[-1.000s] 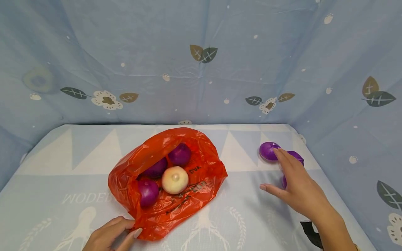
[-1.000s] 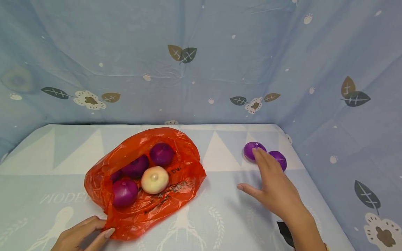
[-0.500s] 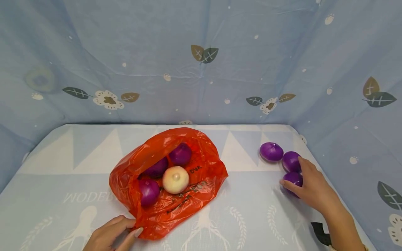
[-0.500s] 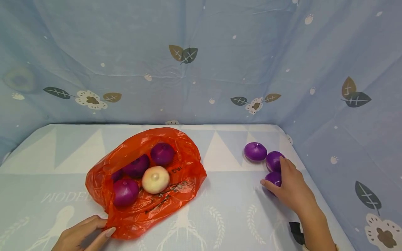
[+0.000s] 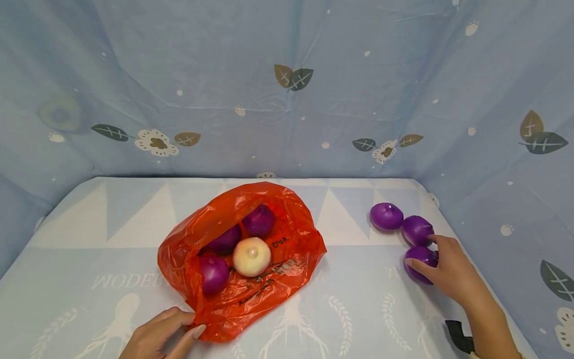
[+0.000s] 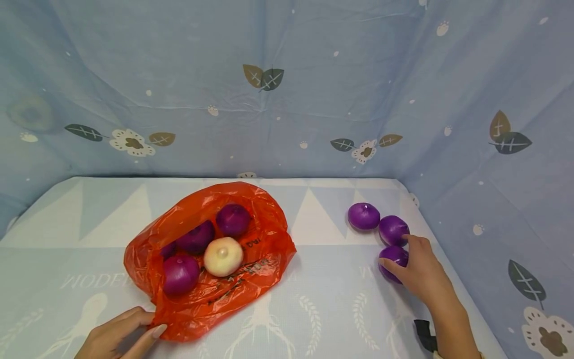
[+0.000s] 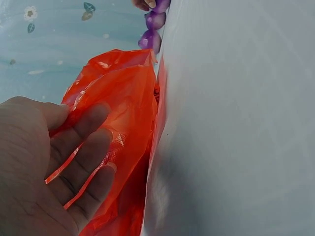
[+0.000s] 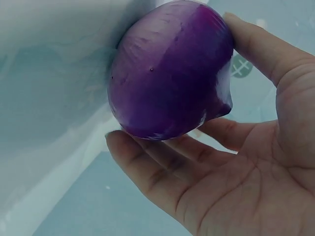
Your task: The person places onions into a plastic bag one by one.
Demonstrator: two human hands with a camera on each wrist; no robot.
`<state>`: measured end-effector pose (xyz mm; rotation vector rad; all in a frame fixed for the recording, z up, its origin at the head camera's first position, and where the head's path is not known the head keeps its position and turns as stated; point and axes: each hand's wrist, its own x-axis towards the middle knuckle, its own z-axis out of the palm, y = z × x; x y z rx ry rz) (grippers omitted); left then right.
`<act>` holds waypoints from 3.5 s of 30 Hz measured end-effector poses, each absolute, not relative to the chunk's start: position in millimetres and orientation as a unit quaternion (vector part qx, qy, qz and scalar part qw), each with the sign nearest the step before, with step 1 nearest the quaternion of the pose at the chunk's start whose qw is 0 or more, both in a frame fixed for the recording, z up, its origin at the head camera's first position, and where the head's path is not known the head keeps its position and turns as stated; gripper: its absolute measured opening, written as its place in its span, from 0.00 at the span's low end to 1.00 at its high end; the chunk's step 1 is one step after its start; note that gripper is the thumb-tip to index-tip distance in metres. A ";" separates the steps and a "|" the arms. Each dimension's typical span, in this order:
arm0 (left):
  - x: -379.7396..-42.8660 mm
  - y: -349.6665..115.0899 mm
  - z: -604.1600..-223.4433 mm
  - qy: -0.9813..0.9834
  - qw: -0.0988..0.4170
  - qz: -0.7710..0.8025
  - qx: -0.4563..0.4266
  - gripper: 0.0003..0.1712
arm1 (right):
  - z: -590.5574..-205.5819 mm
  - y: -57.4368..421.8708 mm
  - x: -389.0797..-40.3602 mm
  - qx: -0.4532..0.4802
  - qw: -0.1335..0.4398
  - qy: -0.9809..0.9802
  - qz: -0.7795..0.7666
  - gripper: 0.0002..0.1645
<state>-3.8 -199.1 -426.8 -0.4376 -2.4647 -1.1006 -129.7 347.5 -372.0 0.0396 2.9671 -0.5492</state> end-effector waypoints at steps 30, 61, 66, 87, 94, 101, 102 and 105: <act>-0.5 -197.5 -425.6 -0.898 0.188 -0.377 -0.131 0.27 | -371.7 346.2 -117.8 -0.023 0.125 0.977 -0.170 0.59; -4.7 -197.9 -426.1 -0.884 0.204 -0.391 -0.159 0.28 | -319.6 206.8 -75.2 -0.222 0.128 0.947 -0.196 0.53; -4.9 -198.3 -426.4 -0.883 0.205 -0.391 -0.162 0.28 | -317.7 181.7 -78.9 -0.270 0.154 0.928 -0.205 0.54; -0.9 -197.0 -424.7 -0.887 0.199 -0.392 -0.144 0.27 | -349.9 110.7 -111.7 -0.325 0.043 0.924 -0.198 0.51; -0.8 -197.4 -425.7 -0.883 0.204 -0.397 -0.147 0.28 | -361.2 93.7 -112.2 -0.304 0.016 0.941 -0.147 0.50; -0.6 -196.7 -425.2 -0.885 0.204 -0.392 -0.143 0.28 | -367.4 83.6 -116.3 -0.308 -0.038 0.948 -0.076 0.49; -0.7 -196.8 -425.0 -0.886 0.203 -0.391 -0.143 0.28 | -367.7 82.4 -117.5 -0.308 -0.049 0.948 -0.065 0.49; -1.2 -197.1 -424.7 -0.886 0.203 -0.390 -0.146 0.28 | -367.6 78.6 -122.1 -0.300 -0.061 0.951 -0.046 0.49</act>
